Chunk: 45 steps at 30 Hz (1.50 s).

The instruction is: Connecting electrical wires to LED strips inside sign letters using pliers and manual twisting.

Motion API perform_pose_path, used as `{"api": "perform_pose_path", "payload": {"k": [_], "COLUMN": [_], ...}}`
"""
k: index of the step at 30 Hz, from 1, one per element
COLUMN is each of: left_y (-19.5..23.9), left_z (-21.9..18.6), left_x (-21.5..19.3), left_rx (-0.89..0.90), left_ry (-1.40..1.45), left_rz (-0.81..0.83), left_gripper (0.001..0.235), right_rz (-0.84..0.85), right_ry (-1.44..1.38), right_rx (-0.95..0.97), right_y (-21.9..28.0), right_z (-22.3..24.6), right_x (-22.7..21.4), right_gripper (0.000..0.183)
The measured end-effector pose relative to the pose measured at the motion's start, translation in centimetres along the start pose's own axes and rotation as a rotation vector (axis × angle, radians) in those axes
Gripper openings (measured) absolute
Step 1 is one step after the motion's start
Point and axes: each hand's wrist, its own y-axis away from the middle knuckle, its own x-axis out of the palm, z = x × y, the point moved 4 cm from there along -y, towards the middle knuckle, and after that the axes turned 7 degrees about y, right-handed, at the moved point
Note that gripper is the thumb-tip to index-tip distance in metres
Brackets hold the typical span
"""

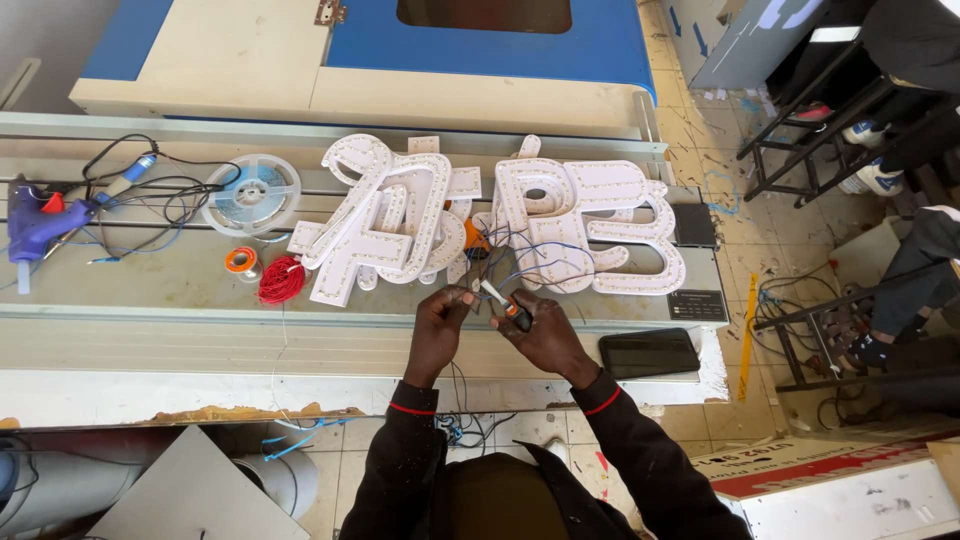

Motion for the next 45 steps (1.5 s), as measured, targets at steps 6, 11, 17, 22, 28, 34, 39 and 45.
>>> {"api": "perform_pose_path", "payload": {"k": [6,11,17,22,28,34,39,45], "left_y": [-1.0,-0.7,-1.4,-2.2,-3.2,-3.3,-4.0,-4.8], "left_z": [2.4,-0.9,-5.1,-2.0,0.8,-0.1,3.9,4.8], "left_x": [-0.7,-0.5,1.6,1.9,2.9,4.5,3.8,2.6], "left_rx": [0.124,0.152,0.232,0.244,-0.006,-0.146,-0.159,-0.15], "left_ry": [-0.053,-0.064,-0.178,-0.227,0.122,0.322,0.382,0.311], "left_rz": [-0.13,-0.022,0.013,0.006,0.047,0.071,0.182,0.211], "left_gripper": [0.02,0.023,0.019,0.02,0.02,0.018,0.022,0.022], "right_rz": [0.086,0.109,0.143,0.075,0.126,0.089,0.035,0.047], "right_ry": [-0.257,-0.442,-0.273,-0.107,-0.233,-0.203,-0.073,0.011], "right_rx": [-0.059,-0.037,-0.083,-0.217,-0.166,-0.181,-0.231,-0.189], "right_y": [-1.0,-1.6,-1.3,-1.1,-1.7,-1.7,-1.5,-1.2], "right_z": [0.1,2.5,5.1,5.3,3.0,1.0,3.3,2.2], "right_x": [2.0,-0.1,-1.2,-1.2,-0.7,-1.6,-2.2,-1.6], "right_gripper": [0.005,0.008,0.023,0.053,0.026,0.044,0.034,0.022]}}
